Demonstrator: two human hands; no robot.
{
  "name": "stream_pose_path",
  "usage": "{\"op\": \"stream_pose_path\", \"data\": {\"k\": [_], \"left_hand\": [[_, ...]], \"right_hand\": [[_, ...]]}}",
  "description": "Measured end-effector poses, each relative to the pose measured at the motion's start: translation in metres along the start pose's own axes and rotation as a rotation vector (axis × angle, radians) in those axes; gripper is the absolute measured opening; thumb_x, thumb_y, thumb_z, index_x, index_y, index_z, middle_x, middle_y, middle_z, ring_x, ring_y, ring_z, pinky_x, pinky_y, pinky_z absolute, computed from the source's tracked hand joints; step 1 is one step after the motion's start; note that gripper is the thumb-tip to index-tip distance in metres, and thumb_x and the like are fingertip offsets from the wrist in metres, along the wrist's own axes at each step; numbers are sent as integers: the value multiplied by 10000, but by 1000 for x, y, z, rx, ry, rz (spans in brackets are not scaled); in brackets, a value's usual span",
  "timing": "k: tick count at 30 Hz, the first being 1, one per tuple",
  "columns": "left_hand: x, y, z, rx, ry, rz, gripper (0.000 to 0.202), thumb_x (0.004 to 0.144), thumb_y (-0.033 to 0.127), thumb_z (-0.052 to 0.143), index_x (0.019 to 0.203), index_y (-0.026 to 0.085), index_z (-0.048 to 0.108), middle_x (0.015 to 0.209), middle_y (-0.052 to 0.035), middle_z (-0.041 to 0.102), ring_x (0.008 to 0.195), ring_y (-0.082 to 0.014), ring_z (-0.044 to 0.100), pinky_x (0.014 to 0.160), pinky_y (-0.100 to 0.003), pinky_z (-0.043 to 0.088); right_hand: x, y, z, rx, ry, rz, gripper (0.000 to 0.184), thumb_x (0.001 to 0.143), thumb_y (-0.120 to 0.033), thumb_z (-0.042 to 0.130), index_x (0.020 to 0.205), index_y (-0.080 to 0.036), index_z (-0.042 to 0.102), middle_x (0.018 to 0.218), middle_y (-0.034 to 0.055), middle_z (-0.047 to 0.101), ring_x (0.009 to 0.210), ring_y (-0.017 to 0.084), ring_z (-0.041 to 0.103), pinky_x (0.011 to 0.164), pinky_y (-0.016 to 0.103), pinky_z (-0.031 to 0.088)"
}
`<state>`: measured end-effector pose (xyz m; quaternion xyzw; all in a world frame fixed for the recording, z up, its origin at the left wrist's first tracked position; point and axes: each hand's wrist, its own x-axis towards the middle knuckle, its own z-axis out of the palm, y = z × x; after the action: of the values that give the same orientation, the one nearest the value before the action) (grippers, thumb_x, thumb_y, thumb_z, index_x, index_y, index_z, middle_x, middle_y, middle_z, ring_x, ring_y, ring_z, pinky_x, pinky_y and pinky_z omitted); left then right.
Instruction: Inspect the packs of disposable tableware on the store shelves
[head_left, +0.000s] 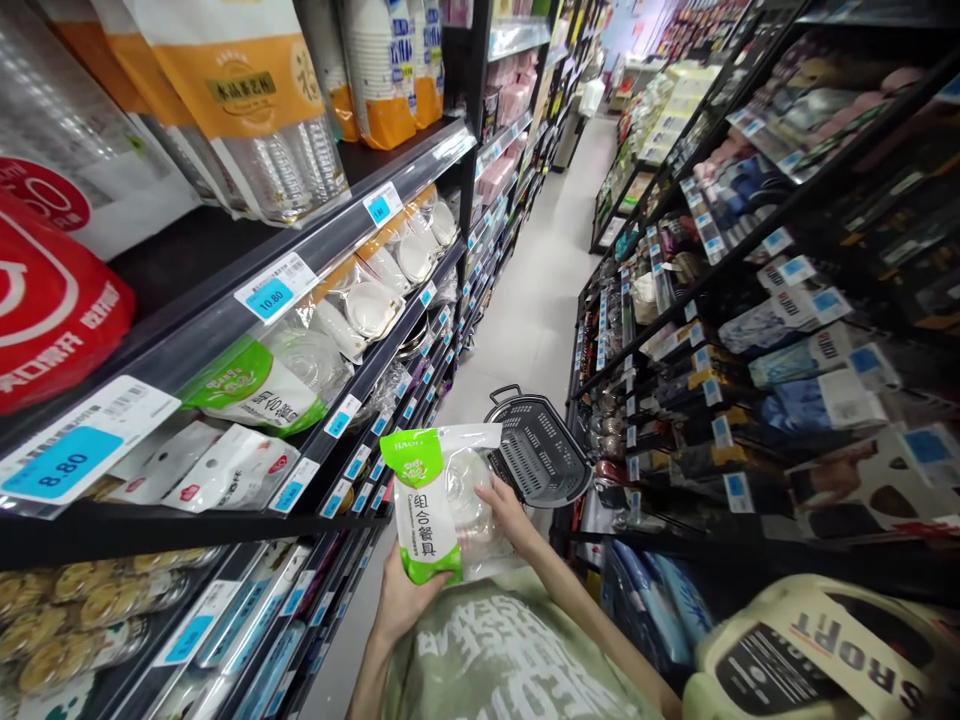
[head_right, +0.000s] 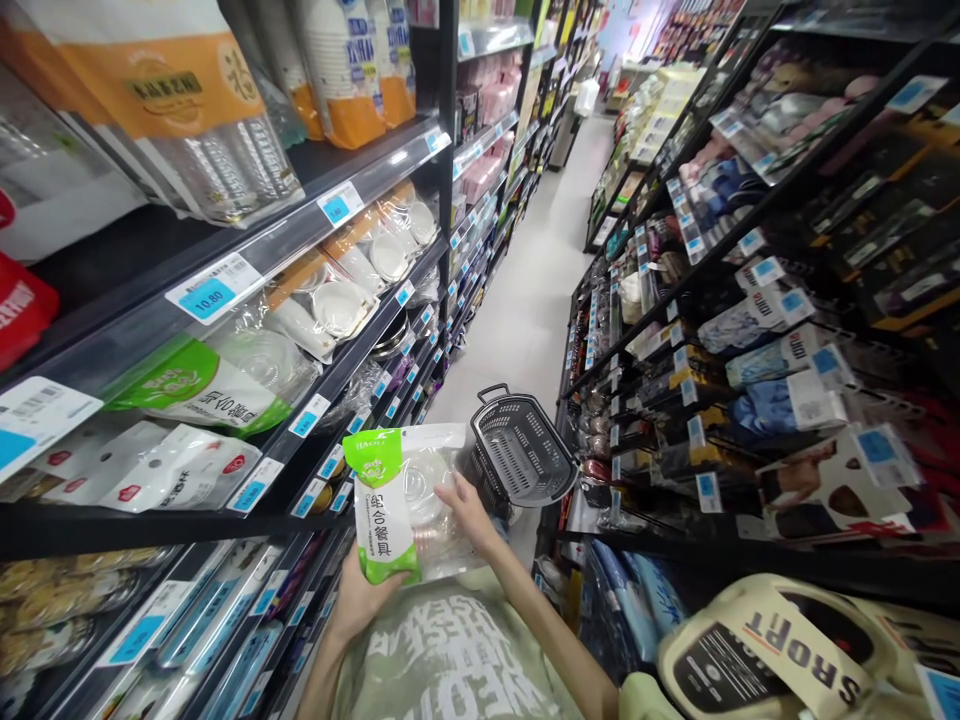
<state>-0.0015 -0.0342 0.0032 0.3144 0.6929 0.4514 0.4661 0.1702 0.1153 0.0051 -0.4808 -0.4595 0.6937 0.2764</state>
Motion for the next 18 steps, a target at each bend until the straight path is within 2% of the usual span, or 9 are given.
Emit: {"op": "stream_pose_path", "data": {"k": [4, 9, 13, 18], "left_hand": [[2, -3, 2, -7, 9, 12, 654, 615, 287, 841, 1164, 101, 540, 1107, -170, 715, 1014, -310, 688, 902, -412, 567], [3, -9, 5, -54, 20, -8, 675, 615, 317, 856, 1170, 103, 536, 1121, -169, 714, 1034, -318, 682, 912, -427, 560], [5, -12, 3, -35, 28, -5, 683, 623, 317, 853, 1188, 105, 532, 1154, -173, 706, 1070, -327, 670, 942, -450, 545], [8, -12, 2, -31, 34, -8, 660, 611, 295, 855, 1158, 109, 538, 1108, -164, 719, 1024, -326, 684, 916, -458, 557]], "right_hand": [[3, -4, 2, -11, -8, -9, 588, 792, -567, 714, 1252, -202, 677, 1239, 97, 698, 1323, 336, 512, 1059, 451, 447], [5, -10, 3, 10, -79, -27, 546, 844, -526, 694, 1275, -193, 659, 1328, 94, 661, 1283, 317, 559, 1060, 420, 442], [6, -8, 5, 25, -71, -42, 529, 865, -491, 693, 1306, -203, 640, 1357, 88, 646, 1297, 311, 553, 1062, 408, 437], [7, -4, 5, 56, -90, -92, 486, 880, -476, 687, 1282, -207, 644, 1323, 79, 669, 1258, 306, 586, 1045, 400, 445]]}}
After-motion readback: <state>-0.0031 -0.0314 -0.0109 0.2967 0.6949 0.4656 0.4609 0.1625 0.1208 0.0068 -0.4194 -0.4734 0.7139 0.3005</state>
